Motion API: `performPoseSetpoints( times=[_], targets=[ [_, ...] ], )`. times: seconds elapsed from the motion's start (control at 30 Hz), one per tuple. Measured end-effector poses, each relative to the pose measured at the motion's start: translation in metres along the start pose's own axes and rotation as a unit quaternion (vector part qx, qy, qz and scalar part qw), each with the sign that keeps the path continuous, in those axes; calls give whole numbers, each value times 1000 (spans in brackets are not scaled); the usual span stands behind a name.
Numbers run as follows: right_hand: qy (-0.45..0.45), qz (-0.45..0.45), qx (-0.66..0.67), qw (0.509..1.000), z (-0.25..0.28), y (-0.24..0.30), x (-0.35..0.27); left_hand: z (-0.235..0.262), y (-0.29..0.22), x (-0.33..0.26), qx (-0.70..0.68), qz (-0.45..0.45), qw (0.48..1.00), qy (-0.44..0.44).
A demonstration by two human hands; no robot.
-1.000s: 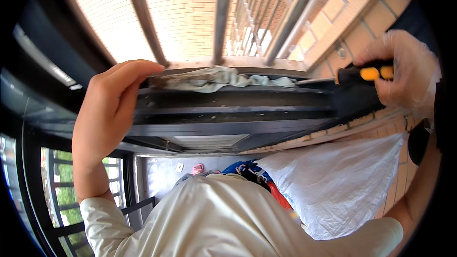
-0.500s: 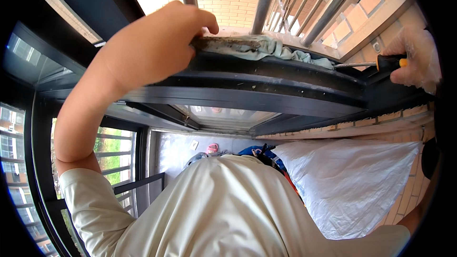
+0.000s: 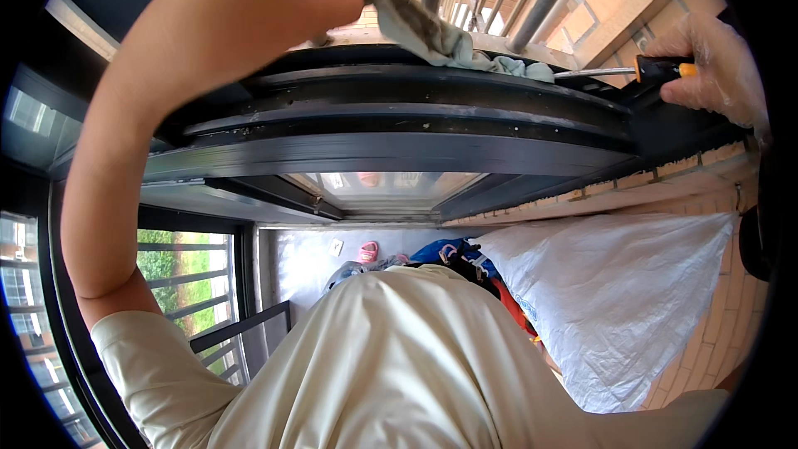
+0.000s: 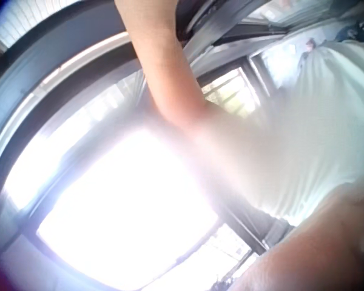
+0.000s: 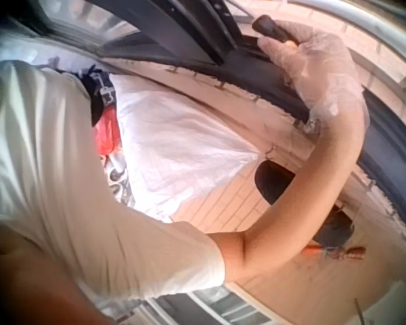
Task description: The person cleans the window frame on a balcony using a screwdriver and a cloth. They repeatedly dip the cloth into a bucket of water, wring it out, and use the screwdriver to scrape and clean the grooves of the window frame while wiping with the cloth.
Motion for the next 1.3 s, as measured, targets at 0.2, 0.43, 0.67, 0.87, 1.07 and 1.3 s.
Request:
performPoseSetpoints(
  times=[0.2, 0.43, 0.67, 0.87, 1.07, 1.3],
  targets=[
    [15, -47, 18, 999, -10, -4, -2, 9, -47, 10, -310, 185, 919, 160],
    [-44, 11, -87, 995, 5, -9, -10, 7, -44, 18, -416, 114, 897, 97],
    [-15, 28, -31, 999, 20, 18, -12, 8, 2, 19, -430, 10, 901, 63],
    [26, -20, -133, 991, -3, 19, 12, 14, -19, 9, -459, 99, 882, -44],
    [14, -4, -4, 1000, -17, 15, 20, 28, -43, 9, -488, 44, 872, -7],
    [36, -18, -58, 997, -20, 39, 29, 46, -53, 22, -199, -134, 971, -17]
  ],
)
Point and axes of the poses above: each hand's wrist, its own x-axis towards the middle knuckle, its own z-axis out of the back of the hand, y = z × x, the point moved 3 cm from there along x, towards the middle knuckle, and after that the axes turned 12 degrees about z, right-handed, at the moved point
